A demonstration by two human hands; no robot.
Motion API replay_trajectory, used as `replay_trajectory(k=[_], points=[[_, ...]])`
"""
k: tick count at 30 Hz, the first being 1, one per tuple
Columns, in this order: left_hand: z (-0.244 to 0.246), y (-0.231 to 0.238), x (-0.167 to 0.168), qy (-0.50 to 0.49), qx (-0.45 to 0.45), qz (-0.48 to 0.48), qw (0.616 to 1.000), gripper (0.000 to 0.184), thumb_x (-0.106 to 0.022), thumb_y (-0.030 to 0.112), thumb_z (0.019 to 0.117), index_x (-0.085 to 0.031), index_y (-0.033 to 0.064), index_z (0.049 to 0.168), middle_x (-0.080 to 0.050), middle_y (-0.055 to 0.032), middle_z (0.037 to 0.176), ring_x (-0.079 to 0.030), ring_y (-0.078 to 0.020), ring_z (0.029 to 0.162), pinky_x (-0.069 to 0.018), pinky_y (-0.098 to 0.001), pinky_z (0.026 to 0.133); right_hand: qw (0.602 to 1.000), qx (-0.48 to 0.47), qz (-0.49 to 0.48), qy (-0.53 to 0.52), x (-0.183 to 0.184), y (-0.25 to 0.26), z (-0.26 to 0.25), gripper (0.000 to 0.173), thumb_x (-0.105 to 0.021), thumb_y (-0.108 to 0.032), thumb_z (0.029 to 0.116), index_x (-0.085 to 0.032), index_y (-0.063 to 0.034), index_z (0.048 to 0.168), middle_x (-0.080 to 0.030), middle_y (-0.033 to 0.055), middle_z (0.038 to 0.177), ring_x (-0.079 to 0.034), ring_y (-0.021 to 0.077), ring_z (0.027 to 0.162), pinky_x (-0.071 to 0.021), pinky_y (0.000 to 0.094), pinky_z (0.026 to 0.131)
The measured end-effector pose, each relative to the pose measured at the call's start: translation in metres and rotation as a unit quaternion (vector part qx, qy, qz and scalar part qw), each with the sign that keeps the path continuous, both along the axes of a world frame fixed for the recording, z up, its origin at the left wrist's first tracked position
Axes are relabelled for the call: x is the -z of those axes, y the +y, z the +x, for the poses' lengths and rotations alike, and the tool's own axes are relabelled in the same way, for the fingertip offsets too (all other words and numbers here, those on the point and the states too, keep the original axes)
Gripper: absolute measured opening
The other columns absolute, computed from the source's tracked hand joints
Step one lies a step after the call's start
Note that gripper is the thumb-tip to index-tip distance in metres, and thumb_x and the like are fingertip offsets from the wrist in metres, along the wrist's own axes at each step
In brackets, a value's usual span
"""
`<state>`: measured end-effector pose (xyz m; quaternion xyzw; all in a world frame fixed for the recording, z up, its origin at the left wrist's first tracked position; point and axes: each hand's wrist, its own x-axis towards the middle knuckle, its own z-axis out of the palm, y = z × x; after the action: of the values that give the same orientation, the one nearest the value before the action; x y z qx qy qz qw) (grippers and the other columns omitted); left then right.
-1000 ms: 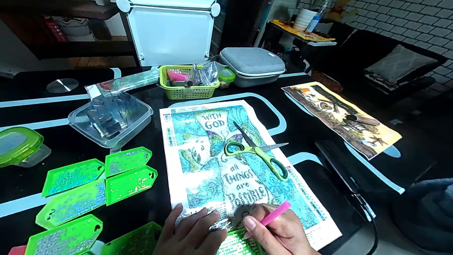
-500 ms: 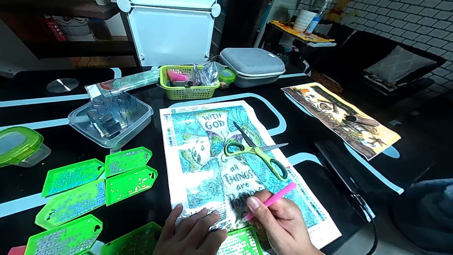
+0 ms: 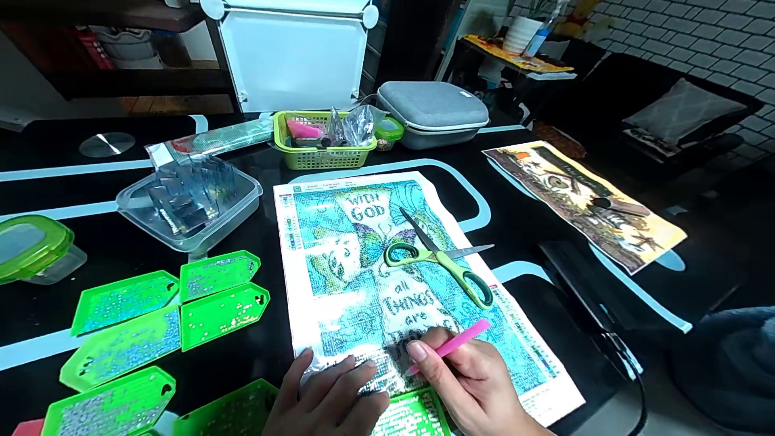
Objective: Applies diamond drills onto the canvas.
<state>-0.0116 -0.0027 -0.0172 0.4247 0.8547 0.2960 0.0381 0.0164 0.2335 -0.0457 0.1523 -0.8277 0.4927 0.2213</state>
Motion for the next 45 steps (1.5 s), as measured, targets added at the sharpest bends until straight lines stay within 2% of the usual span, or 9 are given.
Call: replay_trajectory(k=[7,14,20,32,37,45], points=[[-0.0002,-0.0003,0.0,0.0,0.0,0.006,1.0,0.042,-0.075,0.047,0.0881,-0.075,0.0184,0.119,-0.07,-0.0063,0.134,-0.062,-0.0271,0.129,-0.0271,-0.0608,0.116,0.999,-0.003,0.047,0.016,-0.002,-0.0005,0.0014,0.03,-0.053,-0.024,0.109,-0.062,-0.0024,0.092,-0.062,0.0058,0.074,-0.059,0.0038,0.064,-0.0492,0.0151,0.06],[-0.0002,-0.0007,0.0007,0.001,0.001,0.004,1.0,0.043,-0.075,0.048,0.0883,-0.075,0.0189,0.119,-0.069,-0.0058,0.135,-0.061,-0.0261,0.13,-0.0258,-0.0598,0.117,0.998,-0.027,-0.062,0.005,-0.0045,0.0027,0.0066,0.029,-0.051,-0.025,0.1101,-0.059,-0.0054,0.09,-0.06,0.0007,0.07,-0.059,-0.0021,0.062,-0.0493,0.0122,0.058],[-0.0001,-0.0009,-0.0002,0.0,0.001,0.002,1.0,0.043,-0.075,0.048,0.0882,-0.075,0.0189,0.119,-0.069,-0.0059,0.135,-0.061,-0.0269,0.129,-0.0263,-0.0604,0.117,0.997,-0.071,-0.017,0.012,-0.0049,0.0013,0.0097,0.031,-0.051,-0.022,0.1093,-0.059,-0.0028,0.086,-0.059,0.006,0.068,-0.059,0.0047,0.061,-0.0486,0.0163,0.058],[-0.0002,-0.001,0.0005,0.002,0.0,0.004,1.0,0.043,-0.074,0.048,0.0885,-0.075,0.0185,0.119,-0.069,-0.0062,0.135,-0.062,-0.0271,0.129,-0.0267,-0.0605,0.117,0.996,-0.084,-0.014,0.01,-0.0054,0.0008,0.008,0.031,-0.051,-0.022,0.1093,-0.06,-0.0027,0.086,-0.059,0.0061,0.068,-0.059,0.0054,0.062,-0.0494,0.0168,0.059],[-0.0004,-0.0011,0.0011,0.001,0.001,0.005,1.0,0.043,-0.074,0.048,0.0884,-0.075,0.0186,0.12,-0.069,-0.0055,0.135,-0.061,-0.0267,0.13,-0.0258,-0.0603,0.117,0.996,-0.083,-0.015,0.007,-0.006,0.0027,0.0093,0.034,-0.05,-0.022,0.1095,-0.057,-0.003,0.082,-0.055,0.006,0.064,-0.055,0.0053,0.058,-0.0454,0.0168,0.055],[-0.0003,-0.0015,0.0013,0.003,0.001,0.008,1.0,0.043,-0.075,0.048,0.0882,-0.075,0.0188,0.12,-0.069,-0.0056,0.135,-0.061,-0.0268,0.13,-0.0261,-0.0604,0.117,0.997,-0.072,-0.005,0.013,-0.0059,0.0026,0.01,0.034,-0.05,-0.021,0.1093,-0.057,-0.0031,0.081,-0.056,0.0058,0.064,-0.056,0.0055,0.058,-0.046,0.0169,0.055]])
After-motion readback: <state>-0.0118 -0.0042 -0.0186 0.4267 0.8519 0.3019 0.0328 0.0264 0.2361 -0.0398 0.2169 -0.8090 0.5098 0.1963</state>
